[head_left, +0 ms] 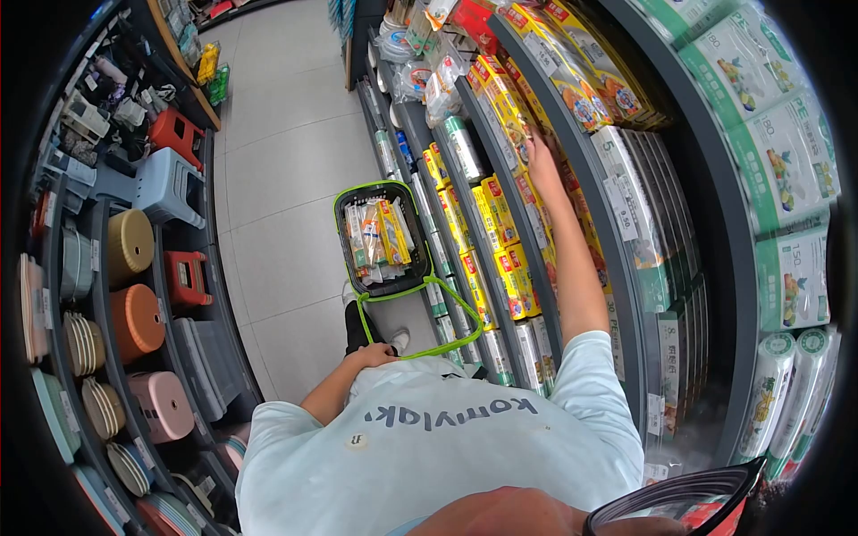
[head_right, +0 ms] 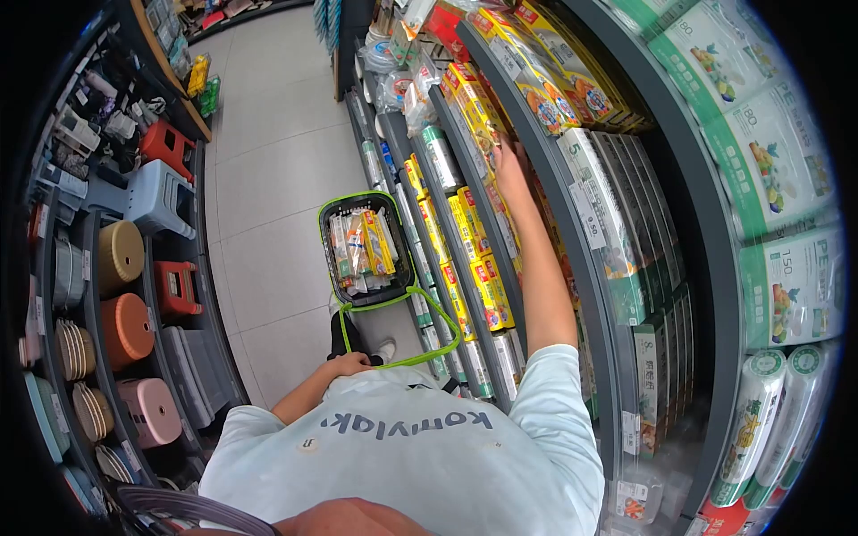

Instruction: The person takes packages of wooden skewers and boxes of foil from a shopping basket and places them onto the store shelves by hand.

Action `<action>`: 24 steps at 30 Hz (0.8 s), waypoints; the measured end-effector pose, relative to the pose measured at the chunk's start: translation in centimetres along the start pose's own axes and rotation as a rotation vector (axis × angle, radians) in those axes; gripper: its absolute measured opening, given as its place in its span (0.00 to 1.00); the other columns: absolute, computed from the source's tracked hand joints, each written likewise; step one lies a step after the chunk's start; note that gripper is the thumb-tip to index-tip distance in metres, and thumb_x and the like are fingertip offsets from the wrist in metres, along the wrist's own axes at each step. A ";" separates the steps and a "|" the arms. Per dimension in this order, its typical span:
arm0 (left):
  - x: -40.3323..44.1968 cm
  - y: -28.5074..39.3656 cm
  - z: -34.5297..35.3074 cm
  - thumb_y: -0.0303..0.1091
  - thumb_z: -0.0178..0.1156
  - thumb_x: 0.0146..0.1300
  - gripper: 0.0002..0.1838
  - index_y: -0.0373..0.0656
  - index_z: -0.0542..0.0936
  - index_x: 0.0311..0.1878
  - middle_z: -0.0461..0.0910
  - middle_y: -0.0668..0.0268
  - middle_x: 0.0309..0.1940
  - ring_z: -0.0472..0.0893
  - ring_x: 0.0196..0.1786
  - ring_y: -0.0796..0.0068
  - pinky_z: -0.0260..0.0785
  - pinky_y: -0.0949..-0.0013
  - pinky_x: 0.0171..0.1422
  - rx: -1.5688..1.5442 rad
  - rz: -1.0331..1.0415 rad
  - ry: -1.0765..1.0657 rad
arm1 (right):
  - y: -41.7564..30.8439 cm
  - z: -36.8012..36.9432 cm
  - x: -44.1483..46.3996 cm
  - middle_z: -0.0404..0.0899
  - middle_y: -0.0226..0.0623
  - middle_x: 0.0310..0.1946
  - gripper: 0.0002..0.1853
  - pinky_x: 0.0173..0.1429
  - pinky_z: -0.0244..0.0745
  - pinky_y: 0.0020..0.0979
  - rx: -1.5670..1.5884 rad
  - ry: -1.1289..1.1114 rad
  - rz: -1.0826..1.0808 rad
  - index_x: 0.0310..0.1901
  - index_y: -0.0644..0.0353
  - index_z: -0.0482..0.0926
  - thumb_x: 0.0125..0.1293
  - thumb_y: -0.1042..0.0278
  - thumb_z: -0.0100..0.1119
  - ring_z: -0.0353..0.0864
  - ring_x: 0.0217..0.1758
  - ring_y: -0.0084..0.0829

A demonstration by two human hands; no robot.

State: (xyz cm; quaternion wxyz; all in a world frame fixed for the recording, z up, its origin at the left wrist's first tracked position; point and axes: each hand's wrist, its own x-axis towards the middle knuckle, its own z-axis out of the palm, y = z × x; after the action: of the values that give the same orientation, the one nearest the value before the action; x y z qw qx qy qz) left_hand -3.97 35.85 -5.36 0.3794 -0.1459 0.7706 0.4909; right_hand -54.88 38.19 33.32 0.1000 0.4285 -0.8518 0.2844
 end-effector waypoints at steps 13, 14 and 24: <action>-0.6 0.9 -0.5 0.68 0.59 0.59 0.34 0.50 0.82 0.56 0.81 0.61 0.57 0.77 0.62 0.56 0.62 0.41 0.64 -0.008 -0.003 0.008 | 0.9 0.5 0.5 0.71 0.59 0.62 0.23 0.71 0.61 0.41 -0.010 -0.027 0.030 0.66 0.69 0.69 0.77 0.64 0.46 0.68 0.67 0.53; -0.7 1.0 -0.6 0.68 0.59 0.59 0.34 0.50 0.82 0.56 0.81 0.61 0.57 0.77 0.62 0.56 0.62 0.41 0.64 -0.007 -0.005 0.008 | 1.0 0.5 0.6 0.70 0.59 0.63 0.24 0.72 0.61 0.43 -0.002 -0.041 0.046 0.67 0.69 0.67 0.76 0.63 0.48 0.67 0.68 0.54; -1.1 2.6 -1.1 0.73 0.53 0.59 0.36 0.55 0.81 0.59 0.81 0.62 0.58 0.77 0.63 0.56 0.62 0.39 0.64 0.068 -0.064 -0.024 | -9.7 1.5 -14.8 0.72 0.51 0.60 0.31 0.71 0.62 0.48 0.011 0.096 -0.225 0.63 0.63 0.70 0.59 0.61 0.67 0.67 0.66 0.53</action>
State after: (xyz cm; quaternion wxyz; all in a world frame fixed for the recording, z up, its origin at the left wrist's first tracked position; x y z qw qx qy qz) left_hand -5.27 35.95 -2.56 0.4088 -0.1515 0.7770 0.4540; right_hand -38.01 42.73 29.81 0.1694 0.5076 -0.7910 0.2965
